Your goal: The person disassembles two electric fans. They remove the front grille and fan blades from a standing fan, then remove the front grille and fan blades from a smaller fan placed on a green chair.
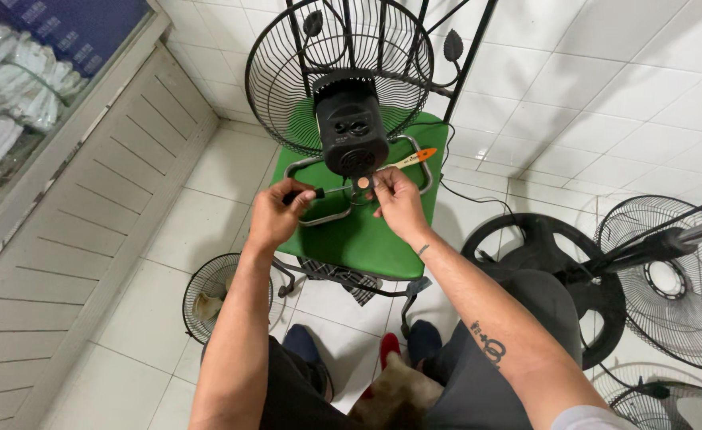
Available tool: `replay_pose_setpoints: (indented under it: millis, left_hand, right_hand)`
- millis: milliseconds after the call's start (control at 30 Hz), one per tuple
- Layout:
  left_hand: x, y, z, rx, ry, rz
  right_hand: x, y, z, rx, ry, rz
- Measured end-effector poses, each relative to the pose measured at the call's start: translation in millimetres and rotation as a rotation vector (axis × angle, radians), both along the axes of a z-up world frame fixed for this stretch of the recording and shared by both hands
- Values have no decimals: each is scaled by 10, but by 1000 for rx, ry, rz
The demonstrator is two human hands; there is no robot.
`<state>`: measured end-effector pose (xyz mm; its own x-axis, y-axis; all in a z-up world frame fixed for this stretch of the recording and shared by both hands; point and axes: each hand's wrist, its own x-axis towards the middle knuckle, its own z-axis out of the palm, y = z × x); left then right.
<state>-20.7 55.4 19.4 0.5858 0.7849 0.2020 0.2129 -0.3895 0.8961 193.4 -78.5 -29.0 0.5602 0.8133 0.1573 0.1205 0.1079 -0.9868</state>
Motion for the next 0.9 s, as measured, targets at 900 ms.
replay_pose_setpoints:
  millis: [900]
  left_hand:
    - [23, 234, -43, -297, 234, -192]
  right_hand:
    - [-7, 9, -154, 52, 43, -33]
